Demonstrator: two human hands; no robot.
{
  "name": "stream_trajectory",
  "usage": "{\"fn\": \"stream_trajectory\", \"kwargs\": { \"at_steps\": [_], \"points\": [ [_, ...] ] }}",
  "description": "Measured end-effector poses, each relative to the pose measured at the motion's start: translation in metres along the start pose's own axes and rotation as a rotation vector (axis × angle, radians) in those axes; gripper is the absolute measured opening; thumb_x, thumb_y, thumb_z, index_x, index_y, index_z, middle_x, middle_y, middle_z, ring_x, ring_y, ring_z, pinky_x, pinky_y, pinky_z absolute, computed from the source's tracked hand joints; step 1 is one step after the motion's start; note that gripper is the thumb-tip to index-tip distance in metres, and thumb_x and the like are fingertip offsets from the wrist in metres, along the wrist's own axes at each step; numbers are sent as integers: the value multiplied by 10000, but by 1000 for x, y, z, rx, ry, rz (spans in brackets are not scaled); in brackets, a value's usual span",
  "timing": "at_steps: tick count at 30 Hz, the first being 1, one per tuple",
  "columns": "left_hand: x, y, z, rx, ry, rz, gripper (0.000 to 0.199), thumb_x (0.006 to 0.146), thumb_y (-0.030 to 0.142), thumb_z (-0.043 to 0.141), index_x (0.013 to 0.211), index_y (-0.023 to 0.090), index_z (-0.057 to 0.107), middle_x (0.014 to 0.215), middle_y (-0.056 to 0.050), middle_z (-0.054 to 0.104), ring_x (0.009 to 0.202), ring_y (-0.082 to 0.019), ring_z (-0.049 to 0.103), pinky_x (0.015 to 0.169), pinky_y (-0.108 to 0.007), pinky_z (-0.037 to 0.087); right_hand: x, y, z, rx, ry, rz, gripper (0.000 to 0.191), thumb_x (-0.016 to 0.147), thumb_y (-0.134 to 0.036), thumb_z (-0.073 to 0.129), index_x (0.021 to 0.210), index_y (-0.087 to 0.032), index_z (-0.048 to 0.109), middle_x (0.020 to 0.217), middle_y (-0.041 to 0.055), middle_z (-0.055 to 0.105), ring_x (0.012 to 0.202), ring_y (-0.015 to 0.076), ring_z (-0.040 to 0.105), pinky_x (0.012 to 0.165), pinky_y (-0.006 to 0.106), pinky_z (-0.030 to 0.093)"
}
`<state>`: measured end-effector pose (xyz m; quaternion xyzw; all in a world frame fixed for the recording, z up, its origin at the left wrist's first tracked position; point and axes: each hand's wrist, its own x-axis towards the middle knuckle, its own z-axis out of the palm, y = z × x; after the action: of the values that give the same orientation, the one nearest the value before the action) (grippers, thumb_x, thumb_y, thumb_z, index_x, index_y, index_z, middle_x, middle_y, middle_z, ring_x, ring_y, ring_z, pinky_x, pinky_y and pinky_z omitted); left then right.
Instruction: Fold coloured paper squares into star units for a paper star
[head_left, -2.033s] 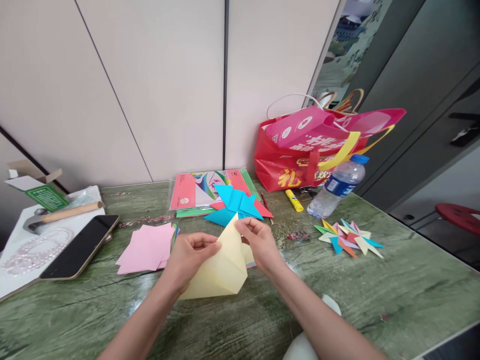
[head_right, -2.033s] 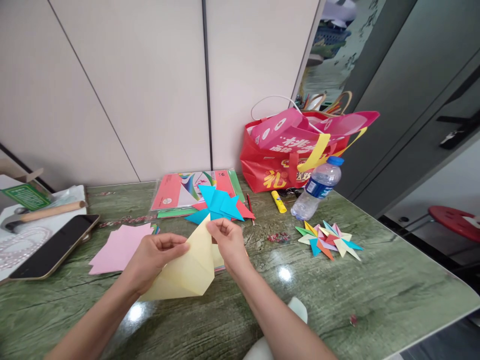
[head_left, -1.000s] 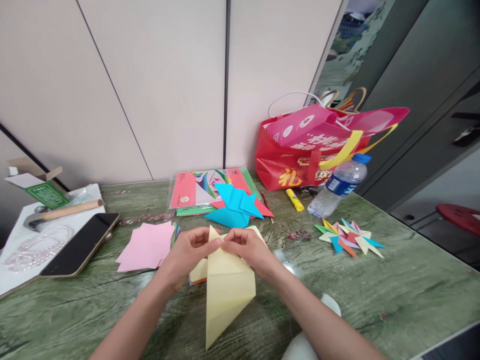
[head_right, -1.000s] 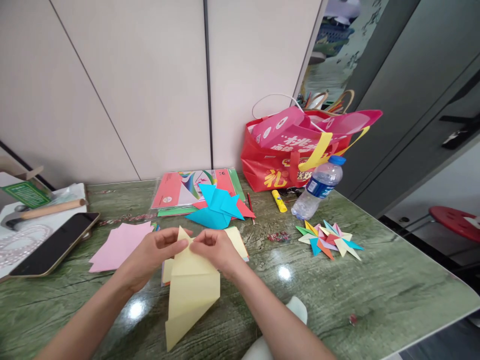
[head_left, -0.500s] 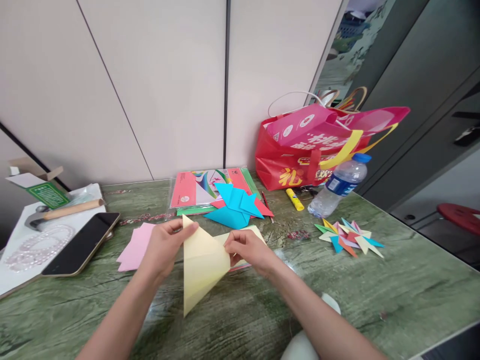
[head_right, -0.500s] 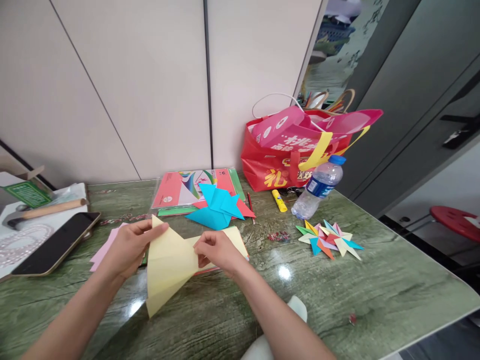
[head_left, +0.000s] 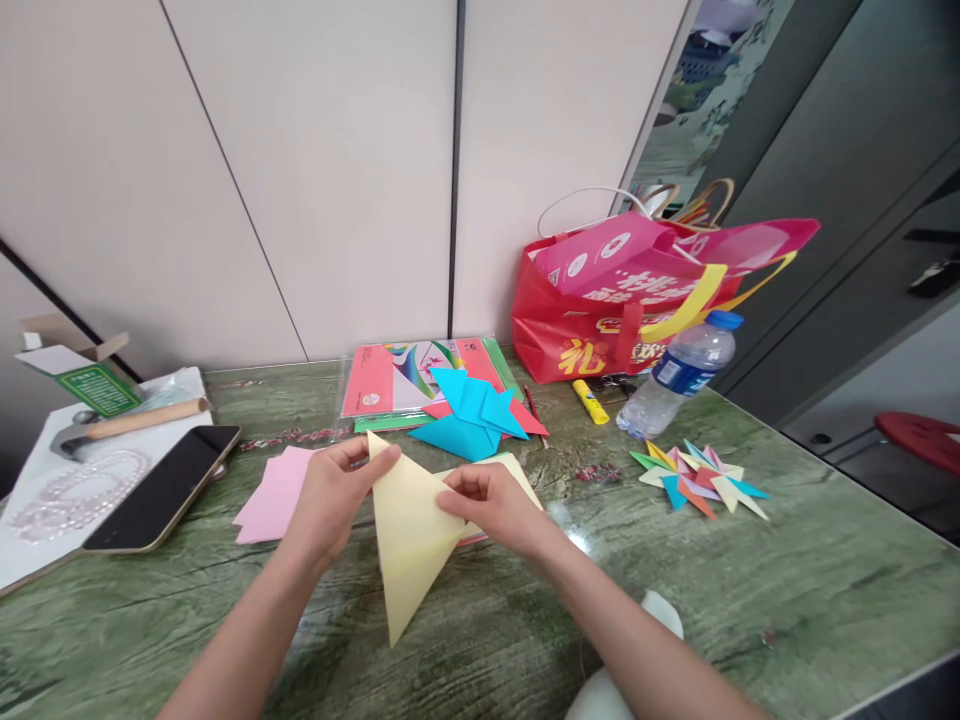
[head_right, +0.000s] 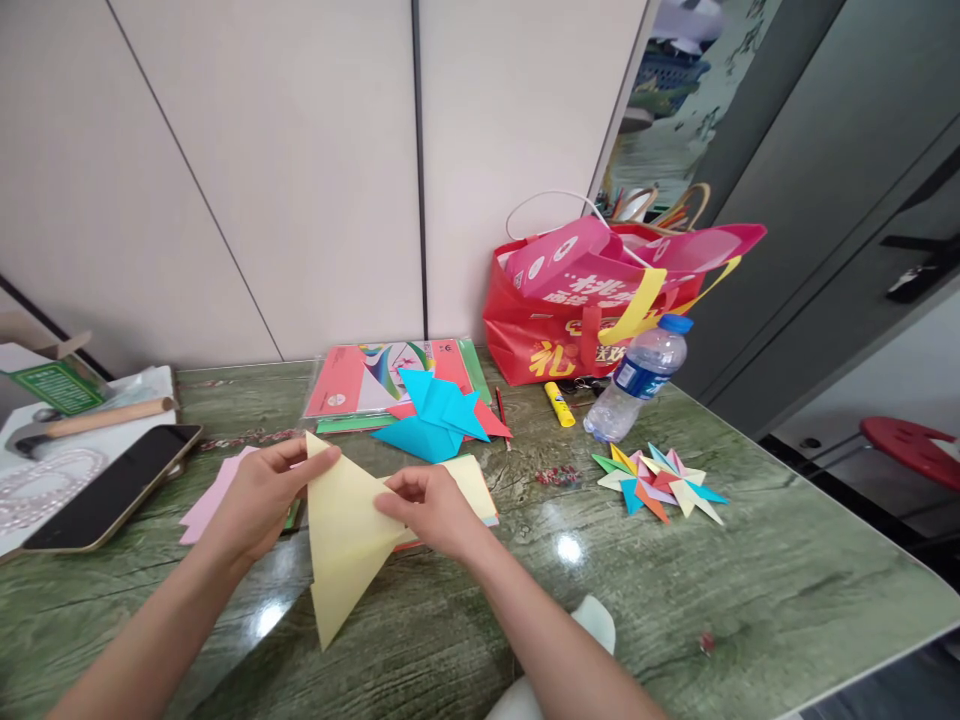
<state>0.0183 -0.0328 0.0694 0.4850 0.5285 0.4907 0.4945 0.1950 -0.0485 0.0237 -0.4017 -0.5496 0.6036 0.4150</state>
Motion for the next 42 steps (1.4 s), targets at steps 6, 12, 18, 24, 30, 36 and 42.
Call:
{"fn": "stream_trajectory", "kwargs": {
  "at_steps": [6, 12, 18, 24, 30, 36, 42],
  "points": [
    [8, 6, -16, -16, 49, 74, 189, 572, 304, 733, 652, 145, 672, 653, -27, 659, 614, -153, 590, 565, -261, 511, 3, 1, -7, -111, 106, -34, 179, 667, -318, 647, 661, -140, 652, 614, -8, 624, 545, 101, 516, 522, 217, 377],
    [17, -6, -20, 111, 54, 129, 303, 618, 350, 680, 845, 156, 630, 757, -35, 666, 756, -200, 620, 740, -357, 500, 10, 2, -17, 191, 370, -106, 193, 621, -325, 692, 712, -159, 654, 615, -34, 621, 504, 66, 491, 463, 178, 397],
    [23, -25, -21, 859, -130, 221, 240, 624, 324, 626, 807, 168, 624, 862, -83, 662, 839, -269, 600, 762, -385, 457, 18, 1, -31, 627, 607, -136, 197, 536, -211, 762, 665, -151, 626, 628, -45, 625, 509, 52, 542, 515, 165, 505],
    [9, -37, -11, 1083, -523, 206, 820, 453, 190, 731, 1215, 174, 428, 1339, -151, 383, 1234, -304, 340, 969, -406, 318, 28, 8, -42, 751, 600, -123, 162, 569, -90, 717, 678, -138, 607, 724, 16, 666, 690, 116, 643, 743, 225, 543],
    [0, -39, -4, 1170, -647, 113, 863, 448, 90, 703, 1248, 133, 384, 1400, -185, 279, 1288, -298, 248, 1026, -374, 234, 31, 16, -50, 607, 496, -155, 282, 591, -120, 699, 846, -160, 585, 880, 61, 663, 938, 199, 619, 960, 401, 417],
    [-2, -35, -6, 1163, -628, 136, 584, 541, 86, 601, 1105, 181, 484, 1323, -126, 396, 1206, -274, 381, 950, -375, 329, 20, 16, -34, -118, 262, -200, 205, 709, -223, 604, 908, -182, 629, 951, 70, 663, 904, 211, 620, 874, 430, 454],
    [-2, -38, -8, 1180, -629, 189, 513, 570, 85, 574, 1070, 183, 514, 1289, -121, 448, 1185, -274, 413, 942, -383, 339, 5, 21, -15, -903, -112, -229, 566, 557, -187, 755, 1097, -135, 593, 1258, 164, 487, 1174, 289, 426, 985, 414, 341]
  ]
}}
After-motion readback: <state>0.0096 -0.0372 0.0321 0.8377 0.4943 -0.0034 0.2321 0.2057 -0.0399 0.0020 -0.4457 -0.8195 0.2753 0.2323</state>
